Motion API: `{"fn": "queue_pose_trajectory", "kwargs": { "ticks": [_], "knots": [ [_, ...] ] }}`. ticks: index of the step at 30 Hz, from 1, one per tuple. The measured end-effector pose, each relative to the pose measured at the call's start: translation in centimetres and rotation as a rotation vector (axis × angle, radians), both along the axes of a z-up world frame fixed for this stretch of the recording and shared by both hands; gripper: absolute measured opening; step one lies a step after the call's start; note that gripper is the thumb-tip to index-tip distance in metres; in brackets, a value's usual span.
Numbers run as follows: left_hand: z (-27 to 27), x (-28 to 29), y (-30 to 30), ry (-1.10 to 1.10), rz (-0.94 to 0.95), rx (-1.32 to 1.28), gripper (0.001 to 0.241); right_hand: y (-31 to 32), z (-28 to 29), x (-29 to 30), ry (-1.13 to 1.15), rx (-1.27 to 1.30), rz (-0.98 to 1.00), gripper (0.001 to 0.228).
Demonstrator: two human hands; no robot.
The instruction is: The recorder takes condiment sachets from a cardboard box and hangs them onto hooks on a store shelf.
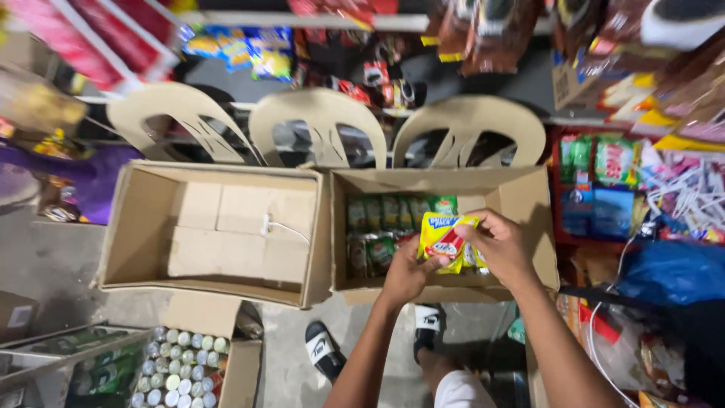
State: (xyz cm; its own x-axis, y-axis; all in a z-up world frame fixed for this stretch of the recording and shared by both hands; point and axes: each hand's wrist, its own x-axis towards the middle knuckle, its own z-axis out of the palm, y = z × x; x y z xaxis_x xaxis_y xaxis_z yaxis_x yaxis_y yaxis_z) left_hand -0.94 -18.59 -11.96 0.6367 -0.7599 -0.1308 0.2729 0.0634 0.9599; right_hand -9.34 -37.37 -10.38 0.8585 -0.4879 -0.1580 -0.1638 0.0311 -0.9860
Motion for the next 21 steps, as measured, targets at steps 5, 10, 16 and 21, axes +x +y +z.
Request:
{"fn": "queue_pose_trajectory", "kwargs": {
  "ticks": [5,10,16,21],
  "knots": [
    [7.8,1.7,4.2,0.078,-0.019,0.067,0.034,4.1,6.2,1.5,-0.100,0.008,-0.001,0.018],
    [14.3,3.8,8.3,-0.322,0.140,-0.077,0.031,8.4,10.8,2.4,-0.148,-0.059,0.007,0.020],
    [16.0,5.9,12.6,-0.166,0.137,-0.210,0.018,14.7,15.7,3.2,-0.122,-0.128,-0.068,0.026],
    [22.3,7.4,18.2,-0.157,0.144,-0.254,0.021,20.2,17.2,4.2,-0.217,-0.156,-0.142,0.024]
  ]
}}
